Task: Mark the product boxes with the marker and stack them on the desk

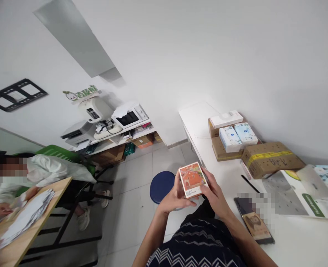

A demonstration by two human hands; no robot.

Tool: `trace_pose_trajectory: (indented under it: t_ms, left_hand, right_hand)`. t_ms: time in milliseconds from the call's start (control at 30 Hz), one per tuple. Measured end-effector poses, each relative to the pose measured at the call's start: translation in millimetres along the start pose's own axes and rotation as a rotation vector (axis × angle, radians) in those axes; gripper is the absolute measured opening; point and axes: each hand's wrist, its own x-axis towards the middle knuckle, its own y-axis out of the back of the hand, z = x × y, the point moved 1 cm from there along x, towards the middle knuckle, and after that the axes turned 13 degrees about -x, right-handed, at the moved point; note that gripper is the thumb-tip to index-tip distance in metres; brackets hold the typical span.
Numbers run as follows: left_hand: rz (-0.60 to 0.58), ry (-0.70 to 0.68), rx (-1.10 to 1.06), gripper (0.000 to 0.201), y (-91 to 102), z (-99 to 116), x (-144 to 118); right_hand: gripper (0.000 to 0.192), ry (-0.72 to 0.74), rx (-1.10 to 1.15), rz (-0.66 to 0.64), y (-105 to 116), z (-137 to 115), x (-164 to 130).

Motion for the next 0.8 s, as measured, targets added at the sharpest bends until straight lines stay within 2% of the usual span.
trace_pose_trajectory:
  t_ms: [67, 167, 233, 433, 600, 667, 733, 800]
  left_hand:
    - [0.018, 0.041, -0.126, 0.134, -2.1, 0.4, -0.8]
    - [0.148, 0.054, -0.232, 0.114, -8.1, -2.4, -0.5]
    - [0.216, 0.07, -0.243, 0.109, -12.8, -6.5, 0.6]
    - [0.386, -0.047, -0.333, 0.124, -24.4, -14.8, 5.5]
    - [0.489, -0.104, -0.416, 0.12, -28.7, -18.0, 11.4]
    - [0.524, -0.119, -0.433, 0.117, -27.2, -20.8, 13.4]
    - [0.561, -0.122, -0.425, 0.113, -24.4, -23.3, 14.1]
    - [0.6, -0.124, -0.409, 0.11, -21.0, -24.7, 13.4]
  right_hand:
    - [0.057, 0.066, -0.059, 0.007, -1.6, 3.4, 0.5]
    - [0.056, 0.177, -0.144, 0.025, -4.4, 11.1, 0.0]
    - [0.055, 0.242, -0.202, 0.035, -5.7, 17.9, -0.6]
    - [0.055, 0.313, -0.324, 0.042, -10.3, 35.3, -2.4]
    - [0.057, 0.287, -0.338, 0.04, -10.5, 42.7, -6.0]
    - [0.056, 0.229, -0.347, 0.014, 2.4, 55.6, -3.3]
    - [0.053, 0.128, -0.42, 0.058, 27.8, 75.3, 2.7]
    - [0.047, 0.028, -0.606, 0.239, 62.7, 94.2, 8.7]
